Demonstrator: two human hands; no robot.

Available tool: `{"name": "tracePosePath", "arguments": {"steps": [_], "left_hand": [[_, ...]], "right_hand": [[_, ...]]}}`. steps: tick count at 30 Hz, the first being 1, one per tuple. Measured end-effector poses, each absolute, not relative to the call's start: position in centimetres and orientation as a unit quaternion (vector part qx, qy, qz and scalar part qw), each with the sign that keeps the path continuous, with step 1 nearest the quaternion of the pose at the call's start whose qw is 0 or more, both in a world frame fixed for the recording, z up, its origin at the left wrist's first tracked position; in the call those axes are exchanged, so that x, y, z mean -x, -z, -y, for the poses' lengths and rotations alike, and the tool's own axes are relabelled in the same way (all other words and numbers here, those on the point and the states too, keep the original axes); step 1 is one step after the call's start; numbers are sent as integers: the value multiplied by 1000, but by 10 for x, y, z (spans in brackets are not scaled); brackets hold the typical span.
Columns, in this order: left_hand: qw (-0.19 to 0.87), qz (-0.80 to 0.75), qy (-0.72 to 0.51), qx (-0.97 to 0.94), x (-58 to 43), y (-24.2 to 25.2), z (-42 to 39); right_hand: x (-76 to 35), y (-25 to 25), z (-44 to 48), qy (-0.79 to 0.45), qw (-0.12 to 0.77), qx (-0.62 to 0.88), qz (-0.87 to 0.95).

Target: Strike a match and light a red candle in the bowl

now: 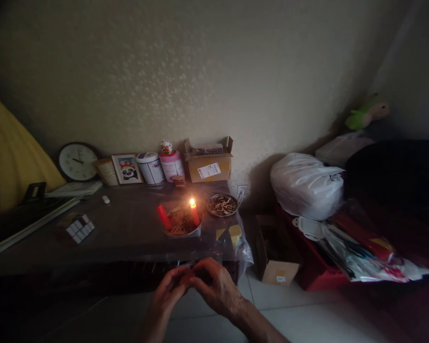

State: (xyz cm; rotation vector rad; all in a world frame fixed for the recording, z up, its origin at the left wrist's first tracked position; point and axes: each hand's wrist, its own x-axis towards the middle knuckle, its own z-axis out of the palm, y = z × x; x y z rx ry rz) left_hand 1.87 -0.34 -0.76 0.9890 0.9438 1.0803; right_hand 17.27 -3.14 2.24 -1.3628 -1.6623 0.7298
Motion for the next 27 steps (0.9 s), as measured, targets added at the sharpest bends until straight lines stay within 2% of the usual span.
{"name": "tracePosePath", "arguments": {"steps": [4, 8, 15, 22, 27], "left_hand": [[636, -422, -475, -438, -16, 10, 1], [640, -425, -470, -434, -17, 16, 0], [628, -422, -492, -431, -19, 18, 0], [631, -427, -480, -433, -19, 21, -2], [631, -424, -481, -437, -18, 18, 0]], "right_hand": [[-222, -38, 0, -190, 467, 630, 590], [-291, -42, -52, -130, 460, 728, 491], [-334, -19, -114, -189, 456, 765, 414], [-335, -17, -132, -272, 443, 766, 377], [-336, -19, -136, -273, 456, 764, 366]]}}
